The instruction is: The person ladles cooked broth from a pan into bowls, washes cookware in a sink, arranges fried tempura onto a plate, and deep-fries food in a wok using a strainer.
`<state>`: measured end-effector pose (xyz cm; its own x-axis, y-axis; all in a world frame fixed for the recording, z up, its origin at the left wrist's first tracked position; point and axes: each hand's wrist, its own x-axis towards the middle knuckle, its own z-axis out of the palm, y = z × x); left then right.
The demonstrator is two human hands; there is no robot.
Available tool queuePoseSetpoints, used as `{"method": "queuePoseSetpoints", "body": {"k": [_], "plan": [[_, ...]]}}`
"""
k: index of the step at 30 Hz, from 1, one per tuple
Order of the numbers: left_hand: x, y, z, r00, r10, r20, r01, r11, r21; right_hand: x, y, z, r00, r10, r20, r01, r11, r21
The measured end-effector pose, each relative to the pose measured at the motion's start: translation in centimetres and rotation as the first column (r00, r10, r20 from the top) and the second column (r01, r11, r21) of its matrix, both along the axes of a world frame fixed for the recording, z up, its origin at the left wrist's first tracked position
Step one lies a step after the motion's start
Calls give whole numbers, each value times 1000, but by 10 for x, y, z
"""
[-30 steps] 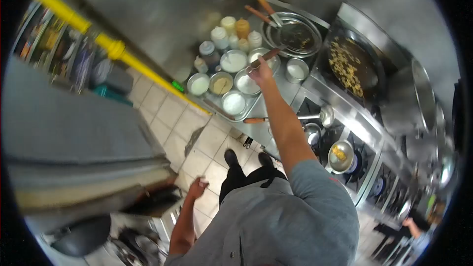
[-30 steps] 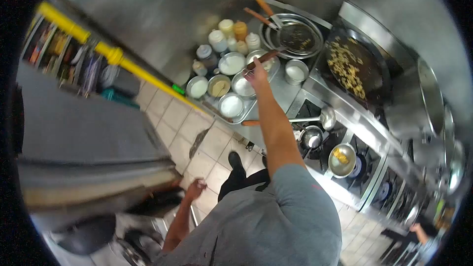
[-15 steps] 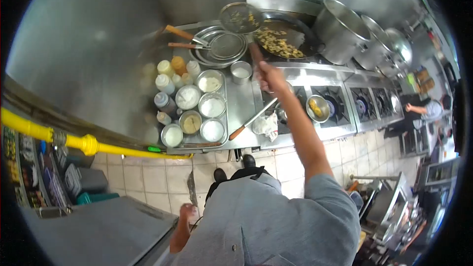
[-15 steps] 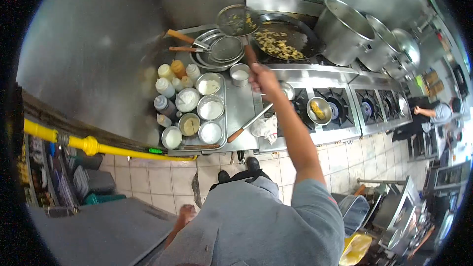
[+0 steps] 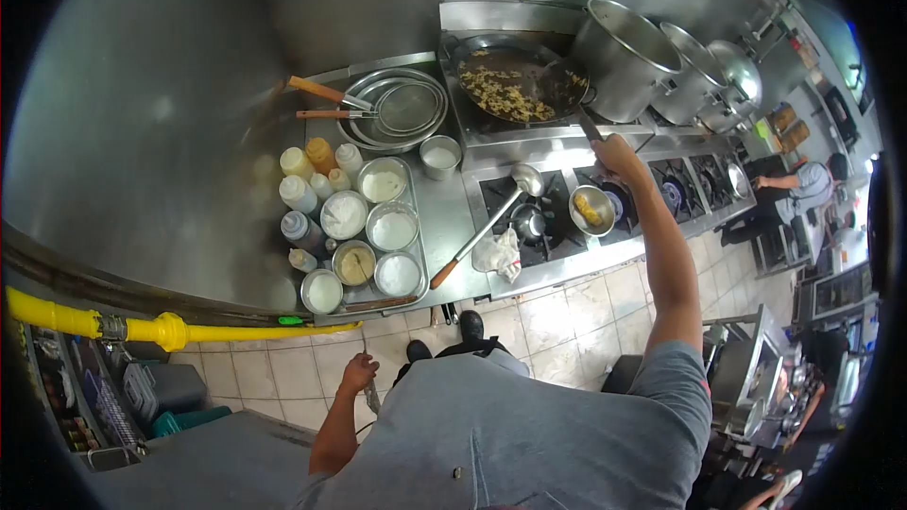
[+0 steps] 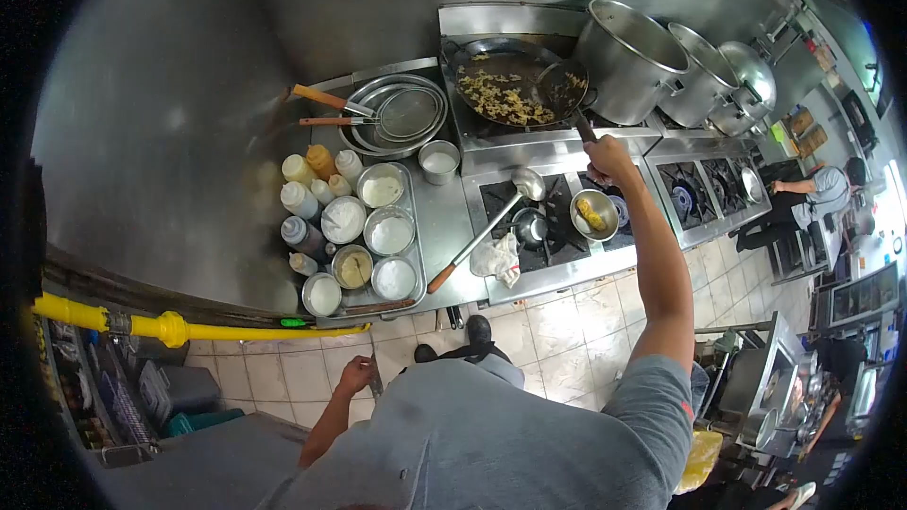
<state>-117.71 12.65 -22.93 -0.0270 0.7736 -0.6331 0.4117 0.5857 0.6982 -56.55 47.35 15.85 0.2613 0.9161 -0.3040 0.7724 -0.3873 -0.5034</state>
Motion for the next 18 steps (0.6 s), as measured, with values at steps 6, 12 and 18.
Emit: {"method": "queuePoseSetpoints", "body": {"k": [6,12,18], "plan": [[-42,-60,-48,998,42,49,-44,998,45,-45,19,-1,755,-203,-624,113,977,-181],[-65,-116,-40,771,611,178,-504,757,-416,-84,59,-18,307,-285,-908,41,957,-286],[-48,-125,-20,780,625,10,-585,735,-344,-109,96,-32,68,-309,-949,49,951,-306]]}}
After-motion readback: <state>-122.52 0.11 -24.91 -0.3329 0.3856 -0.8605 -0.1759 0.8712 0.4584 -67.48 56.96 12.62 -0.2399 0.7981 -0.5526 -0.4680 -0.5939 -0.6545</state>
